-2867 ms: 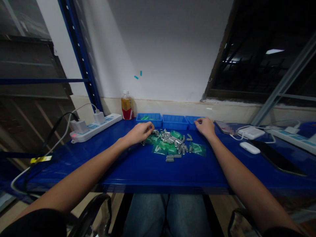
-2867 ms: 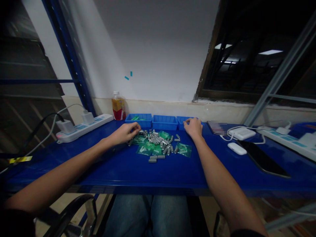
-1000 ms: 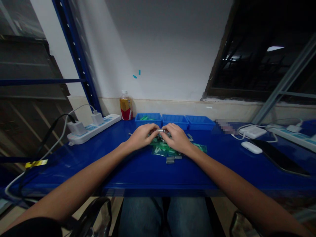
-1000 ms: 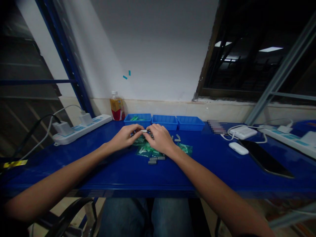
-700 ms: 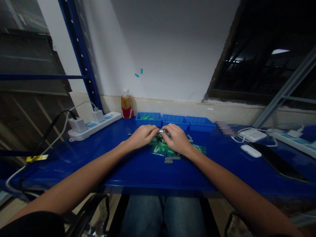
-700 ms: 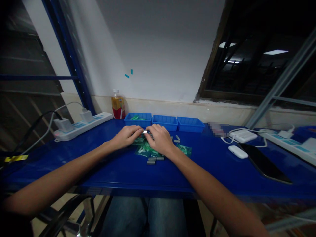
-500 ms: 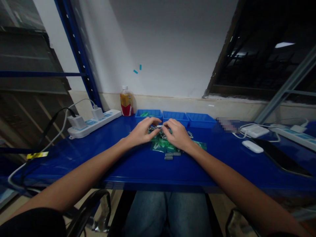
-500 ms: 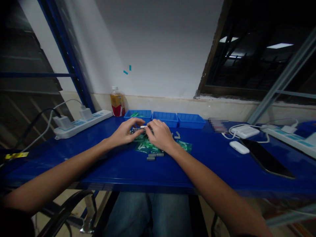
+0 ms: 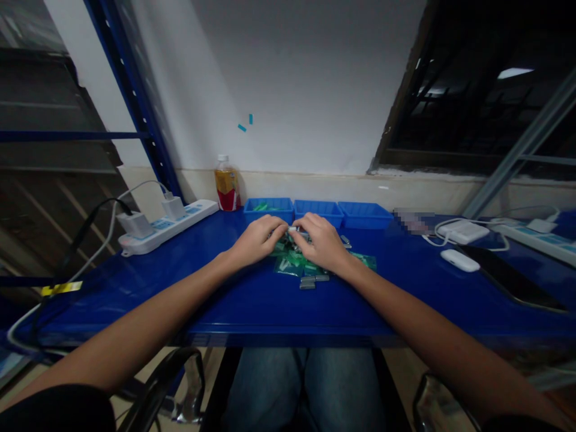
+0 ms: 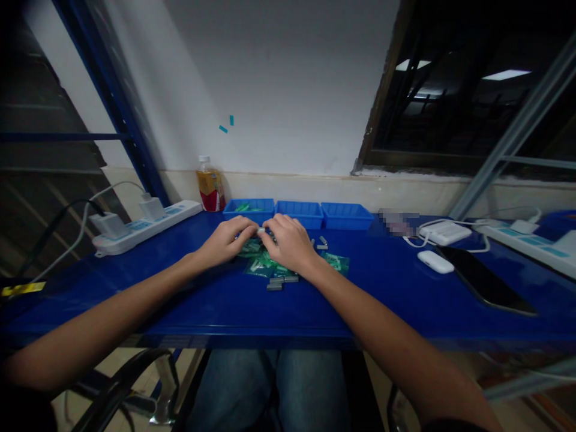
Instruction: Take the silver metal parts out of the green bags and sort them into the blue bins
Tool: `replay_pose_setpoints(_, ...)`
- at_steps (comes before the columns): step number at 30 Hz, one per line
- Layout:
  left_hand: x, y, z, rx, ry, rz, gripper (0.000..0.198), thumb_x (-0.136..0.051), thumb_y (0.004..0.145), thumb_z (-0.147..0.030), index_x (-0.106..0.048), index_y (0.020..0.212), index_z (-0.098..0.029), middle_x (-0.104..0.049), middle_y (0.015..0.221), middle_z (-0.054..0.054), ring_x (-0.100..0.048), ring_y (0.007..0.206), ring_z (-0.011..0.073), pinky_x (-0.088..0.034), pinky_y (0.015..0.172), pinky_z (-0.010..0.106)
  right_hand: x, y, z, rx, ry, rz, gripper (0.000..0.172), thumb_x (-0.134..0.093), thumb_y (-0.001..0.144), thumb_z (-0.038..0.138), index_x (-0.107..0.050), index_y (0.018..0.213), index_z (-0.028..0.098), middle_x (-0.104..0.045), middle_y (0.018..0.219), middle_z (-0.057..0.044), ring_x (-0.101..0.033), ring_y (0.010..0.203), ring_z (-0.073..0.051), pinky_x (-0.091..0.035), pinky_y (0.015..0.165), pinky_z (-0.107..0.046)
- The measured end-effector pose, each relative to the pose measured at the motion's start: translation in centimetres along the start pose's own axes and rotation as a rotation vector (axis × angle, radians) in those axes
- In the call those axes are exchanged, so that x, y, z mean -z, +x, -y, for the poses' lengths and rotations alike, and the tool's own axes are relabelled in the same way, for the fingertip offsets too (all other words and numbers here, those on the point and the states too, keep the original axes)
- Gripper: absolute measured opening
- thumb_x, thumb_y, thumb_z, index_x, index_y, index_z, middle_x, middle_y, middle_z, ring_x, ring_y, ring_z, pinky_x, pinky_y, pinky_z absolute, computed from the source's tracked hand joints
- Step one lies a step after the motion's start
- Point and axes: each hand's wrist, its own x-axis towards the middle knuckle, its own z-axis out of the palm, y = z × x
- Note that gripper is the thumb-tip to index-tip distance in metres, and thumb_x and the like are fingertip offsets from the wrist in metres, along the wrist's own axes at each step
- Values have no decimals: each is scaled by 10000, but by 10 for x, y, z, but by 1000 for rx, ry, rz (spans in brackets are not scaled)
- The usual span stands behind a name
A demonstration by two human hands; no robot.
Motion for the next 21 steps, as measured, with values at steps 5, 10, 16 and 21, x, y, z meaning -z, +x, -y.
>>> replay_pose_setpoints(5,0,-2,0,11,-64,-38,271,-476,896,-314,-526,1108,-154,-618,944,60,-574,839,165,-466,738,293,-2,0,-1,-31,19,-3,222,-427,922,306,-582,857,161,-574,831,-62,-518,811,-183,-375,728,-305)
replay_pose_setpoints(10,-1,-2,0,3,-38,-55,203,-488,892,-320,-555,980,-150,-604,864,47,-559,794,155,-455,725,285,-2,1,-1,-34,41,-11,275,-407,933,321,-578,783,166,-564,782,-52,-509,774,-173,-371,717,-307)
replay_pose_setpoints(16,0,0,-1,11,-17,-43,224,-399,937,-293,-566,917,-145,-607,846,41,-544,781,154,-428,728,287,0,0,-1,-19,66,-33,174,-522,875,297,-565,986,171,-589,865,-54,-520,801,-179,-383,729,-308)
replay_pose_setpoints(21,0,0,-1,29,16,7,326,-338,955,-318,-571,805,-146,-584,742,29,-537,720,153,-418,684,281,1,0,0,17,38,-19,166,-476,903,303,-576,946,178,-593,869,-63,-522,823,-187,-378,734,-311)
